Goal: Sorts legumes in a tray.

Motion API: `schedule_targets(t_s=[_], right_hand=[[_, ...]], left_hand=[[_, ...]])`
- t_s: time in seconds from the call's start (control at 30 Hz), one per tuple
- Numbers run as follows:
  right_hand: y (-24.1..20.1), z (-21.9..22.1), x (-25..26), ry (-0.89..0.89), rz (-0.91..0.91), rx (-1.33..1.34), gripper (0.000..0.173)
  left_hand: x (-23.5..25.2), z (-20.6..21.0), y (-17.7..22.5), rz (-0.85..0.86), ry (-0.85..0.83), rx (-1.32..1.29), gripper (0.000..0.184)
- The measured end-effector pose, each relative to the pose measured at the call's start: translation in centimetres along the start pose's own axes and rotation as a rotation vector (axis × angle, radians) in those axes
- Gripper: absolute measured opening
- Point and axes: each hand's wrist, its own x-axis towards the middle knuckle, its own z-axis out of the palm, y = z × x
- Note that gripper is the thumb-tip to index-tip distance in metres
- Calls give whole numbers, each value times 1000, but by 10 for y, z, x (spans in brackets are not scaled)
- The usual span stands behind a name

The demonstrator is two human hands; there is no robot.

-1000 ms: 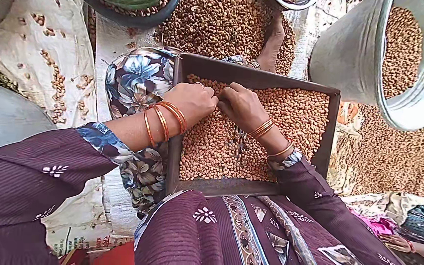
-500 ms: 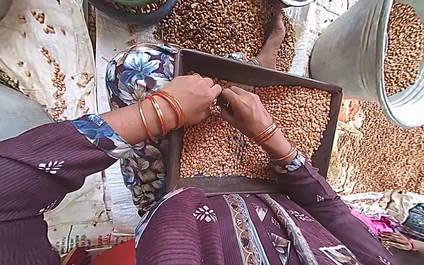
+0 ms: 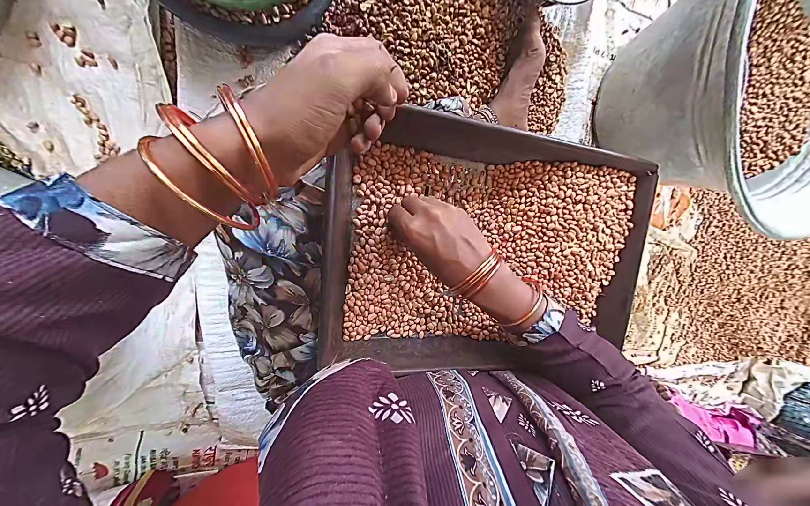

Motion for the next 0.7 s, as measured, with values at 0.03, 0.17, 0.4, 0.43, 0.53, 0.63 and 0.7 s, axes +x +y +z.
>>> schedule_targets(t_s=[0.03,0.17,0.4,0.43,0.53,0.63,0.7], right_hand=[[2,2,2,0,-1,6,10],[20,12,13,25,45,123,9],[7,10,-5,-20,-225,372,9],[3,18,-6,-12,-259,353,9],[-8,31,-12,4,-233,232,9],[-7,29,-11,-48,-133,206,8],[0,22,-9,-107,-68,285,11]], left_hand=[[0,4,-1,40,13,134,22],[-6,10,-7,90,-25,490,10],[-8,13,-9,47,-55,480,7],[-9,13,-8,43,-72,520,8],[-15,18,-4,87,-194,823,13],[-32,30,1,29,-369,1328,16],[-53,48,10,-124,-436,1562,6]])
